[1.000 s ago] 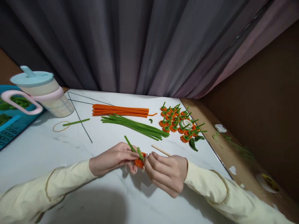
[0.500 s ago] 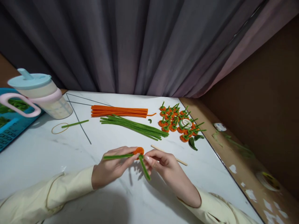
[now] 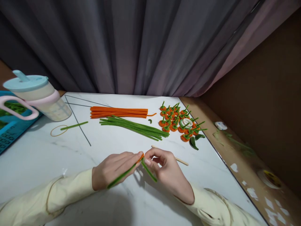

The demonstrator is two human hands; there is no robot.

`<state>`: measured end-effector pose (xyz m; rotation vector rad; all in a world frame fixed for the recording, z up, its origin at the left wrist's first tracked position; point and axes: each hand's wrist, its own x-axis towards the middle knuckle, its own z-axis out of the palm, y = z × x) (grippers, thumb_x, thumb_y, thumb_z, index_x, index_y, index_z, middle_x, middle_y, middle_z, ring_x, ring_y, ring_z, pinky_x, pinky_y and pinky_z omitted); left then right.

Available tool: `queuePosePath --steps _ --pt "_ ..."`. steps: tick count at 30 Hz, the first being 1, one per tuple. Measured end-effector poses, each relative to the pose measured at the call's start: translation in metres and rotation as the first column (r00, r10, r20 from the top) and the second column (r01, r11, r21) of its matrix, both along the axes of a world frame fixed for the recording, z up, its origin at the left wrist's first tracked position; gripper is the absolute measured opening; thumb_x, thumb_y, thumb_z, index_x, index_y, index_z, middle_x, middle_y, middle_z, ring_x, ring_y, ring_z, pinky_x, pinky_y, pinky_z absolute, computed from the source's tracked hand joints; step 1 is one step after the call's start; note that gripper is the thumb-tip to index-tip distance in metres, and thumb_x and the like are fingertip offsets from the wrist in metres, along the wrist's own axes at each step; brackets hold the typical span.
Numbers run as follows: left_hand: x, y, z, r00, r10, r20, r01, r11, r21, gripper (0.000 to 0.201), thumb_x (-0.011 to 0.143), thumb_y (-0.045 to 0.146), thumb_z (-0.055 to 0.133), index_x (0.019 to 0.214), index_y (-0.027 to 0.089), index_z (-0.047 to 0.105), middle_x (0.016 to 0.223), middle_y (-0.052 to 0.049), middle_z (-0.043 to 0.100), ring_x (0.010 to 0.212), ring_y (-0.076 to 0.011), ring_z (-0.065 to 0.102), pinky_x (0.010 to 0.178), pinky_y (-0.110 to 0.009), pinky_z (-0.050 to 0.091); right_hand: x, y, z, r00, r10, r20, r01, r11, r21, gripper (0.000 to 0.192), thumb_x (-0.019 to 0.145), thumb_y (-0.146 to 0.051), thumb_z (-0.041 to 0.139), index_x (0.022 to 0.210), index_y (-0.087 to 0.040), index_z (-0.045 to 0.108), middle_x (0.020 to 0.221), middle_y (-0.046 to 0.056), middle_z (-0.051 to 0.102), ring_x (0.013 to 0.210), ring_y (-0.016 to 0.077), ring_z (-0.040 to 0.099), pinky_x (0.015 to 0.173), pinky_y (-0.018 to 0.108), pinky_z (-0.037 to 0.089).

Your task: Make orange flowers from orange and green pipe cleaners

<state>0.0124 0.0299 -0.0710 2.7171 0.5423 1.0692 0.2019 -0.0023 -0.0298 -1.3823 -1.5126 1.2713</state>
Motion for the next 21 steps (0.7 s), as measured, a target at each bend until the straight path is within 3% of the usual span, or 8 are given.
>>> queuePosePath --steps 4,6,8,11,14,17,19,21 --pt "0.006 -0.006 0.008 0.986 0.069 0.153 -0.035 0.975 -0.218 0.038 0.088 0.011 0.052 0.125 0.017 0.051 0.096 -0.009 0.071 0.078 -0.0161 0.068 0.071 -0.023 0.055 -0.002 -0.005 -0.005 0.993 -0.046 0.112 0.011 0.956 0.294 0.014 0.08 -0.015 0.049 0.068 -0.016 0.055 0.066 0.002 0.055 0.063 0.0139 0.048 0.059 0.026 0.037" --pt "0.01 -0.008 0.016 0.971 0.174 0.165 -0.09 0.902 -0.423 0.026 0.087 0.015 0.055 0.112 0.016 0.062 0.097 -0.008 0.072 0.081 -0.0173 0.068 0.074 -0.023 0.056 -0.003 -0.007 -0.007 0.992 -0.052 0.114 0.0 0.91 0.415 0.014 0.082 -0.011 0.045 0.072 -0.016 0.054 0.07 0.003 0.056 0.066 0.0142 0.049 0.061 0.026 0.039" --pt "0.013 -0.007 0.025 0.96 0.254 0.119 -0.109 0.73 -0.675 0.018 0.087 0.021 0.055 0.098 0.015 0.068 0.093 -0.007 0.072 0.081 -0.0179 0.068 0.071 -0.022 0.056 -0.003 -0.008 -0.009 0.992 -0.046 0.116 -0.019 0.861 0.509 0.016 0.083 -0.008 0.042 0.075 -0.016 0.054 0.073 0.004 0.056 0.068 0.0145 0.05 0.062 0.025 0.039" --pt "0.016 -0.003 0.036 0.971 0.223 0.089 -0.009 0.403 -0.915 0.021 0.085 0.029 0.056 0.083 0.012 0.07 0.078 -0.005 0.072 0.064 -0.0164 0.068 0.058 -0.021 0.056 -0.003 -0.008 -0.009 0.991 -0.031 0.13 -0.05 0.818 0.572 0.018 0.082 -0.005 0.04 0.076 -0.015 0.053 0.073 0.005 0.056 0.068 0.0148 0.05 0.061 0.026 0.039" --pt "0.017 0.0 0.04 0.971 0.223 0.084 0.041 0.192 -0.981 0.023 0.081 0.032 0.061 0.084 0.01 0.069 0.066 -0.005 0.07 0.058 -0.0167 0.066 0.054 -0.022 0.054 -0.001 -0.004 -0.008 0.99 -0.017 0.143 -0.059 0.859 0.509 0.015 0.081 -0.007 0.043 0.074 -0.015 0.054 0.071 0.004 0.057 0.065 0.0143 0.05 0.06 0.025 0.039" --pt "0.015 0.004 0.035 0.972 0.217 0.09 0.068 0.104 -0.992 0.028 0.081 0.033 0.063 0.094 0.009 0.067 0.072 -0.007 0.071 0.059 -0.0168 0.067 0.059 -0.025 0.054 0.003 0.002 -0.003 0.988 0.015 0.156 -0.059 0.957 0.286 0.013 0.078 -0.011 0.049 0.068 -0.015 0.056 0.065 0.003 0.057 0.06 0.0135 0.049 0.058 0.025 0.038" --pt "0.009 0.012 0.029 0.981 0.142 0.134 0.131 0.028 -0.991 0.031 0.081 0.033 0.064 0.103 0.01 0.065 0.086 -0.009 0.072 0.065 -0.0176 0.068 0.064 -0.027 0.055 0.008 0.008 0.001 0.989 0.056 0.136 -0.07 0.992 0.104 0.012 0.076 -0.012 0.051 0.067 -0.015 0.057 0.063 0.002 0.057 0.06 0.0131 0.049 0.057 0.024 0.038" --pt "0.0 0.026 0.022 0.971 -0.005 0.239 0.235 -0.143 -0.961 0.039 0.079 0.031 0.067 0.114 0.014 0.061 0.097 -0.011 0.071 0.08 -0.0222 0.069 0.07 -0.03 0.055 0.014 0.013 0.007 0.989 0.089 0.116 -0.087 0.996 -0.022 0.01 0.075 -0.012 0.052 0.066 -0.014 0.057 0.062 0.001 0.056 0.06 0.0123 0.048 0.058 0.023 0.038"
